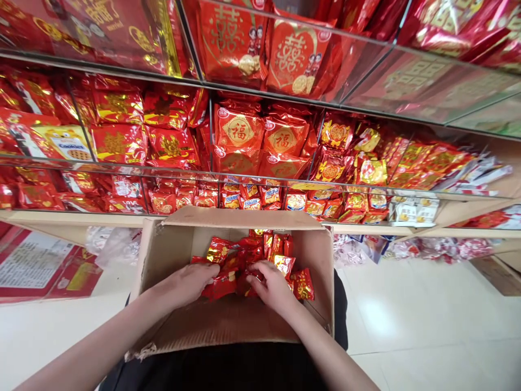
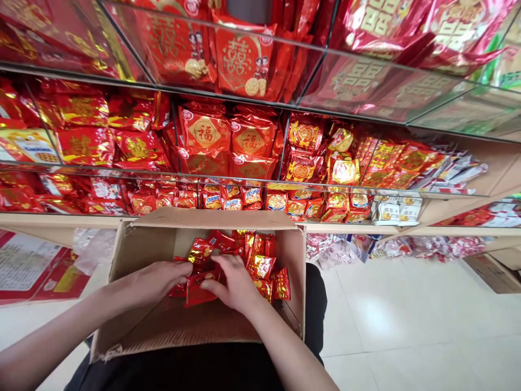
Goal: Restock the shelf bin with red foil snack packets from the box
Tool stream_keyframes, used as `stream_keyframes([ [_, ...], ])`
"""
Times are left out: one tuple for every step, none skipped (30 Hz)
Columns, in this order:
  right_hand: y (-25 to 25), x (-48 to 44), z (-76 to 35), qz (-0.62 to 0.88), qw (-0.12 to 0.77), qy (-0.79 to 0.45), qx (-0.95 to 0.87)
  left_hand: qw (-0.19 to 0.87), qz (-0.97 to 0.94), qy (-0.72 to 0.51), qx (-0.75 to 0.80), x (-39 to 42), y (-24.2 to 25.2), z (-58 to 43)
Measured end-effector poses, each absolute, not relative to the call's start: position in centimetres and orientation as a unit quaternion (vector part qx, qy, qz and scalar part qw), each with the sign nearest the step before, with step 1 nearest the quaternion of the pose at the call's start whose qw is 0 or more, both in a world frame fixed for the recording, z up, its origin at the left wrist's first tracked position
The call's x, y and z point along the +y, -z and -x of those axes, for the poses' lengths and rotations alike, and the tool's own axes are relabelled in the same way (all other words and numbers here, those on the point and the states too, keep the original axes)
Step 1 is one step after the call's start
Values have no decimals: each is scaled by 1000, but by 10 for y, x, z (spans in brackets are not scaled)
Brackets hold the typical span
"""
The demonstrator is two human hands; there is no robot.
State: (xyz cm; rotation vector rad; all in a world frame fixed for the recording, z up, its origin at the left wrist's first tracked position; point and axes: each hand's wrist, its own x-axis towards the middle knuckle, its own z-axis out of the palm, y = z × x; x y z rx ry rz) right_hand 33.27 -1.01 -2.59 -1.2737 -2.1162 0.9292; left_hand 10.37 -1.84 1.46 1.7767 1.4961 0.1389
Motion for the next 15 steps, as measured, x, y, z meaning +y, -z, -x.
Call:
stream_keyframes([
  [17, -7, -326, 434, 267, -352, -785, 409, -702, -69, 579, -17, -28, -102],
  [8, -4, -320, 399, 277, -370, -792, 421, -701, -83, 569, -15, -40, -102],
  [0, -1, -314, 371, 278, -395, -793, 431, -698, -99, 563, -12, -50, -104],
  [-7, 2, -309, 359, 276, -423, -785, 436, -692, -121, 563, -9, -56, -108],
  [-13, 4, -304, 364, 281, -448, -767, 435, -680, -150, 571, -7, -60, -113],
  [-17, 6, -301, 386, 300, -467, -736, 427, -664, -186, 586, -6, -60, -119],
  [-19, 5, -297, 420, 336, -481, -693, 414, -644, -224, 602, -8, -58, -126],
  [-20, 4, -294, 456, 382, -492, -636, 402, -615, -269, 622, -11, -54, -133],
  [-20, 1, -292, 484, 428, -505, -572, 388, -591, -306, 638, -16, -47, -141],
  [-17, -2, -289, 497, 462, -525, -514, 388, -564, -338, 647, -20, -40, -147],
  [-13, -5, -287, 499, 483, -547, -467, 392, -508, -386, 662, -24, -31, -152],
  [-6, -7, -284, 493, 489, -567, -442, 378, -501, -401, 667, -26, -23, -156],
  [1, -9, -282, 486, 488, -576, -440, 363, -503, -416, 664, -27, -15, -157],
  [8, -8, -280, 485, 494, -566, -447, 353, -513, -427, 655, -25, -8, -157],
  [15, -7, -279, 488, 500, -551, -456, 346, -526, -434, 645, -22, -4, -155],
])
